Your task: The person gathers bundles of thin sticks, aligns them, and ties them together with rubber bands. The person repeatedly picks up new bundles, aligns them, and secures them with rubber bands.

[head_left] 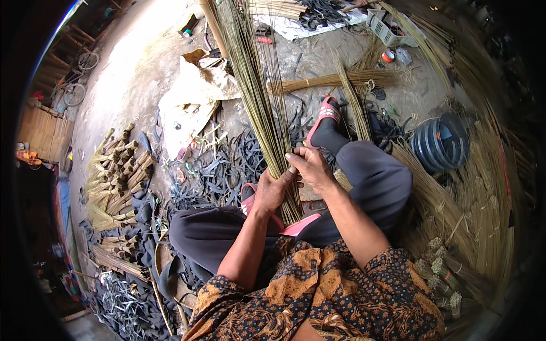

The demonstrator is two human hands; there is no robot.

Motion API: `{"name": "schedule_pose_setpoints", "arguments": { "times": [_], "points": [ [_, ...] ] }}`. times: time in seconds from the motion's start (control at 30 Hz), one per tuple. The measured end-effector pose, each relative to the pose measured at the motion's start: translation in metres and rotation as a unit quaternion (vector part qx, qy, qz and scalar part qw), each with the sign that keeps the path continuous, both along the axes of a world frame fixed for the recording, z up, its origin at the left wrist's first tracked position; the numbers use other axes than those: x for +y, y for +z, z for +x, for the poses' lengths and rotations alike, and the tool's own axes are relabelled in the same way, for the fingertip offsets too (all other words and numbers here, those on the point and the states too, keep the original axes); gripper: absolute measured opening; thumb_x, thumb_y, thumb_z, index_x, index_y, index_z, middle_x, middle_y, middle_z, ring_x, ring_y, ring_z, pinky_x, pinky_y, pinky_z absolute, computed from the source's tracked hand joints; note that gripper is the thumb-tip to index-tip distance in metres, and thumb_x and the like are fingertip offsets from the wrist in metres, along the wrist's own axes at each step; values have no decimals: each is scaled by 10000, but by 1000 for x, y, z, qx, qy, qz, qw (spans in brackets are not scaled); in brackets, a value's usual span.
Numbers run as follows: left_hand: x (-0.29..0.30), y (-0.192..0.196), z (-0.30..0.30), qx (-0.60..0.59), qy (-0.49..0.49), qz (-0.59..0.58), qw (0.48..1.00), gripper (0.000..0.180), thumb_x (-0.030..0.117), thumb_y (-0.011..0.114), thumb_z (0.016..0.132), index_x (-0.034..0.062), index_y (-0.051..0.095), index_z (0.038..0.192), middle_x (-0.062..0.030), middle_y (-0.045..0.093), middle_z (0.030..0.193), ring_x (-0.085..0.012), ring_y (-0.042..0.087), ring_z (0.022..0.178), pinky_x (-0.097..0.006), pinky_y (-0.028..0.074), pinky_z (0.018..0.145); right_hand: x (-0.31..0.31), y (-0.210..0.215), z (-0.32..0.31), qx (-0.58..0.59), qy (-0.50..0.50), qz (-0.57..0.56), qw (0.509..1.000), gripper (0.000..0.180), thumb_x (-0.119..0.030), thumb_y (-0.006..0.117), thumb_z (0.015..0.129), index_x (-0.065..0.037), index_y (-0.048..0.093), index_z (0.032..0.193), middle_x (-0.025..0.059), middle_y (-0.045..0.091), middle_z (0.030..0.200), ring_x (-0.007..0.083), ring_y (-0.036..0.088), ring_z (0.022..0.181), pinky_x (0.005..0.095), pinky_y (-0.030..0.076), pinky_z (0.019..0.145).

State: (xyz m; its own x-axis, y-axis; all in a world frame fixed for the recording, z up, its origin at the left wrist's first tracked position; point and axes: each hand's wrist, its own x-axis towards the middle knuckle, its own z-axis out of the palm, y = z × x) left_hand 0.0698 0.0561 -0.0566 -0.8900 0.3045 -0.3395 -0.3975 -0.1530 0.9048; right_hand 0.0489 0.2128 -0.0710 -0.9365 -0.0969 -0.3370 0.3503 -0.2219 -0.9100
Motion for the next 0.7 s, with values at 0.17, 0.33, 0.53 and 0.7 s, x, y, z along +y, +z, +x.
{"name": "schedule_pose_setpoints", "arguments": {
  "times": [0.17, 0.33, 0.53, 0.7],
  "points": [
    [-3, -6, -3, 13, -4, 38, 999, 277, 236, 657, 1043, -19, 641, 1148, -54, 704, 934, -142, 695, 805, -295, 580, 693, -2, 4, 5, 48, 0, 7, 999, 223, -227, 689, 1019, -6, 702, 1051, -23, 643, 794, 32, 532, 642, 219, 433, 513],
    [-5, -10, -3, 0, -26, 48, 998, 265, 191, 659, 1042, -30, 618, 1183, -69, 701, 970, -146, 693, 784, -299, 593, 679, -2, 2, 10, 37, 7, 0, 999, 224, -229, 695, 1015, -8, 697, 1054, -14, 647, 783, 37, 530, 594, 218, 410, 460],
    [-1, -12, -4, 5, -18, 38, 999, 270, 209, 675, 1033, -18, 652, 1178, -67, 720, 1008, -146, 706, 852, -310, 590, 742, 0, -18, 8, -3, -17, -138, 990, 204, -194, 675, 1027, -8, 699, 1106, 8, 705, 931, 57, 624, 754, 241, 502, 607],
    [-2, -13, -3, 5, -6, -21, 1000, 274, 233, 687, 1026, 6, 694, 1180, -38, 726, 1046, -126, 670, 891, -303, 549, 793, -4, -25, 11, 11, -58, -165, 984, 167, -174, 608, 1061, -35, 654, 1140, 23, 707, 1003, 97, 662, 869, 281, 551, 795]
  ]
}}
